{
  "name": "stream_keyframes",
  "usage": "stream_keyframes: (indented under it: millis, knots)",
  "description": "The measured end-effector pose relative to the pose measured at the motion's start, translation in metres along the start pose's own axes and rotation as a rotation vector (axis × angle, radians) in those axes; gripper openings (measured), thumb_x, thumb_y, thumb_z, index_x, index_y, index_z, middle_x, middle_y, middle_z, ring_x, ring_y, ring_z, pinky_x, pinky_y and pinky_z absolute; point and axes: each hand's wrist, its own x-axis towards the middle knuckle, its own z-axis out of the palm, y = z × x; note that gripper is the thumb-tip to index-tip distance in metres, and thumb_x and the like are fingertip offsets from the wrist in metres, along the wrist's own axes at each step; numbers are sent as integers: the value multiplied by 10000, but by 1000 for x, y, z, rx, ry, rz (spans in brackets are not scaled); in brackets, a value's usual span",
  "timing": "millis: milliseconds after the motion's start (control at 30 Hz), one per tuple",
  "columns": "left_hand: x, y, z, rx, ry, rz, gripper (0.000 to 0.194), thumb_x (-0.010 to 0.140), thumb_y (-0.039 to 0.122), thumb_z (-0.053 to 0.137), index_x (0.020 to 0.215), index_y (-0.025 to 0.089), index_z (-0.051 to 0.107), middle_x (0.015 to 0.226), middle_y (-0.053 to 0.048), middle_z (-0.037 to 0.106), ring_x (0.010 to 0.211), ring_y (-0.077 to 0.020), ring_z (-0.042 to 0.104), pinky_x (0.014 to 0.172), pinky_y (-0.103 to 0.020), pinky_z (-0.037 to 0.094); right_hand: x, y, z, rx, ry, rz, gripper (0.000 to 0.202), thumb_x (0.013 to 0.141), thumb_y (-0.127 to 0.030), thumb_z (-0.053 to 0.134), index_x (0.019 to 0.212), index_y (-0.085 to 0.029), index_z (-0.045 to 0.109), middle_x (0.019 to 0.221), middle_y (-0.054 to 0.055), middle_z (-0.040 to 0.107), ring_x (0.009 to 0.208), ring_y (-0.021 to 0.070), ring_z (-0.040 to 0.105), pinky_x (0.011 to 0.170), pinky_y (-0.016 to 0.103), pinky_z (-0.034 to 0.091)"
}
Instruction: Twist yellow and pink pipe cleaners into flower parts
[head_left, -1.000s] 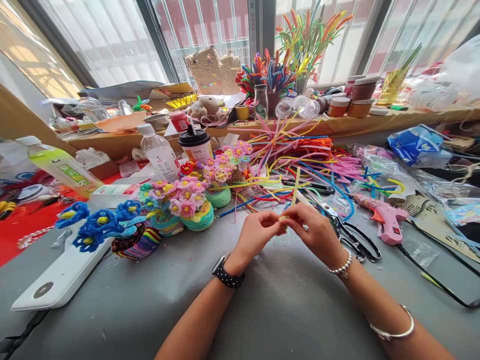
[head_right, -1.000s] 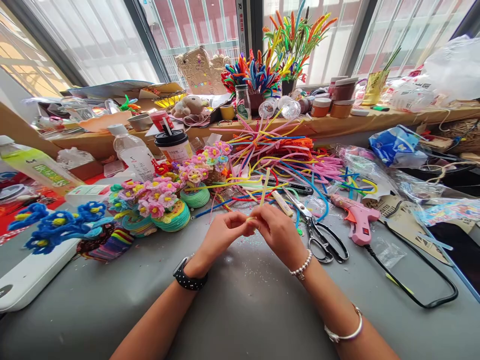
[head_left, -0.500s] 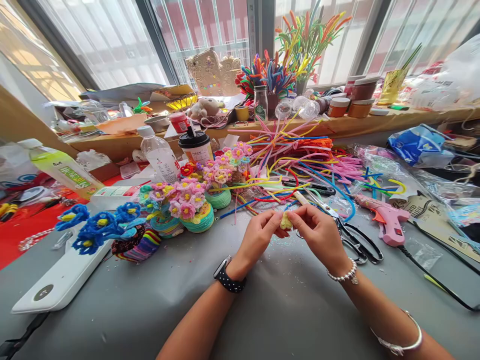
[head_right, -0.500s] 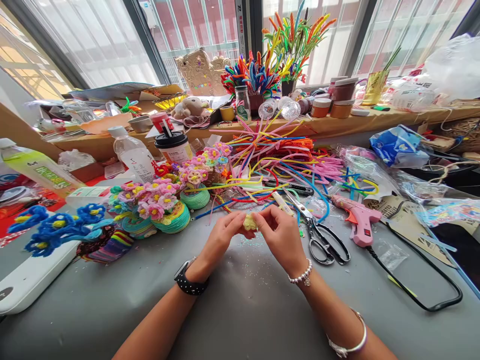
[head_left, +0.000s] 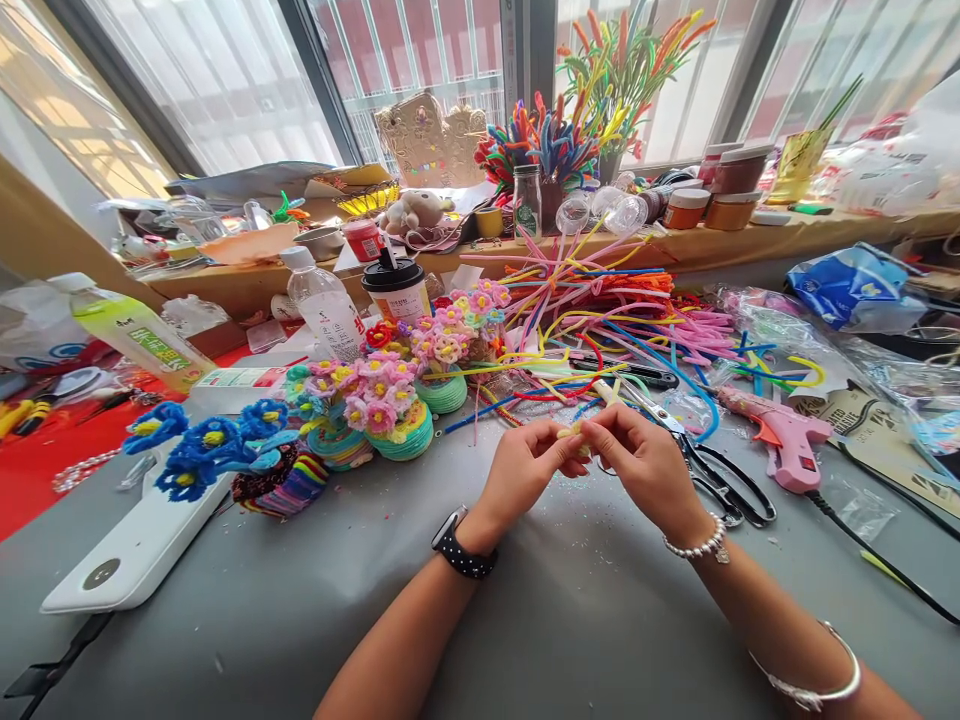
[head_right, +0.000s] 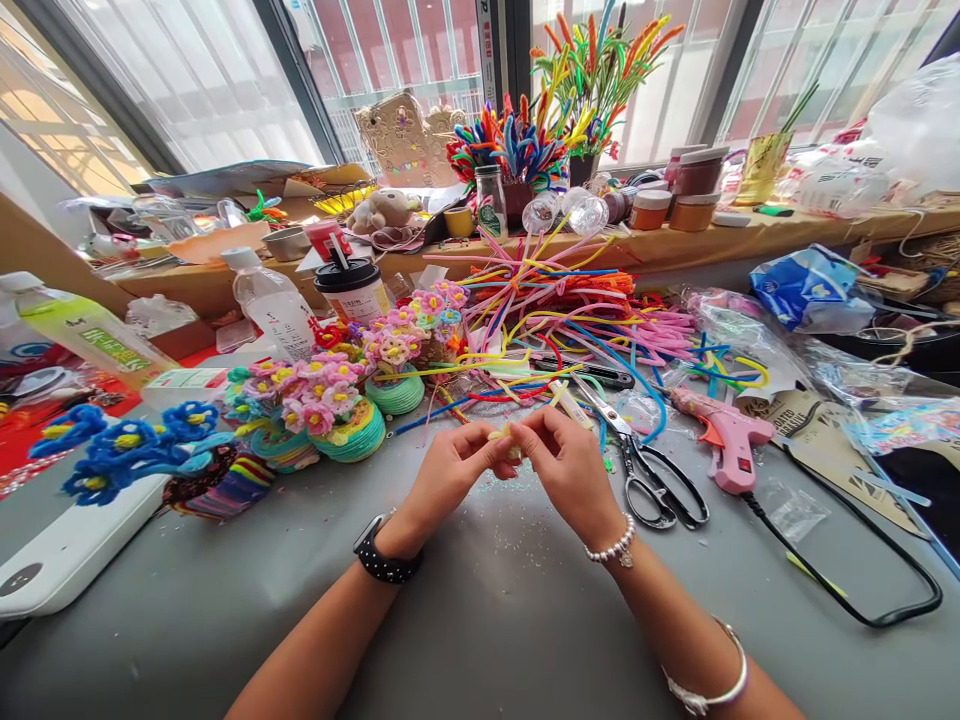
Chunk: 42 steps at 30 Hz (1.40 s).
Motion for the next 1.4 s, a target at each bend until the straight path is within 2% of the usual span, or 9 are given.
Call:
stream_keyframes:
  millis: [267, 400, 500, 600, 733, 933, 1067, 1200, 1400]
  knots:
    - [-2, 1, -1, -4, -60, -30, 243, 670, 366, 592, 640, 124, 583, 614, -37, 621, 560, -142, 603, 540, -236, 475, 4, -2, -9, -48, -124, -5, 202, 774, -340, 496, 686, -168, 558, 588, -6, 538, 489, 85, 444, 437, 203, 374]
    - [3, -4, -4, -148, 90, -64, 246, 671, 362, 594, 733, 125, 614, 659, -25, 629, 622, -137, 602, 621, -255, 476, 6, 2, -11, 95, -37, 25, 227, 776, -374, 486, 820, -162, 553, 674, 15, 575, 505, 88, 491, 446, 208, 425]
    - [7, -8, -7, -230, 176, -76, 238, 661, 353, 607, 730, 126, 626, 730, -25, 626, 678, -119, 573, 637, -228, 453, 6, 3, -11, 72, 18, 17, 248, 756, -392, 510, 842, -162, 549, 702, 27, 590, 525, 100, 514, 447, 215, 441]
    - [7, -8, -7, -298, 141, -104, 206, 652, 315, 624, 744, 131, 629, 750, -19, 620, 677, -96, 551, 627, -201, 435, 5, 2, -8, -62, -8, -33, 227, 732, -383, 545, 793, -166, 569, 705, 32, 598, 567, 118, 539, 479, 230, 453]
    - [4, -5, -4, -370, 100, -159, 209, 637, 283, 643, 775, 133, 594, 756, -22, 628, 679, -105, 582, 672, -235, 454, 4, 1, -4, -172, -19, -131, 175, 768, -339, 509, 783, -180, 580, 749, 38, 617, 633, 135, 565, 518, 241, 462]
    - [4, -2, -5, -262, 74, -154, 382, 602, 259, 676, 935, 146, 526, 761, -47, 640, 707, -156, 612, 638, -265, 469, 5, 1, -10, -257, -54, -184, 165, 796, -306, 476, 793, -186, 590, 738, 34, 619, 631, 132, 557, 529, 244, 456]
    - [5, -1, -8, -221, 16, -123, 384, 650, 277, 634, 994, 149, 522, 805, -60, 633, 729, -142, 601, 639, -243, 466, 6, -1, -15, -338, -113, -234, 150, 799, -275, 475, 783, -185, 594, 734, 38, 599, 644, 136, 540, 547, 252, 444]
    - [6, -1, -9, -242, 24, -67, 618, 621, 239, 658, 1173, 193, 385, 698, -7, 609, 671, -126, 586, 635, -267, 478, 7, 1, -18, -379, -163, -273, 145, 811, -250, 455, 801, -187, 584, 747, 37, 580, 625, 126, 524, 541, 247, 434]
    - [6, -1, -9, -240, 44, -135, 640, 560, 212, 704, 1117, 153, 395, 665, -8, 612, 651, -137, 591, 636, -276, 468, 8, 2, -24, -482, -238, -340, 137, 814, -247, 449, 795, -189, 572, 722, 29, 563, 597, 116, 498, 549, 242, 415]
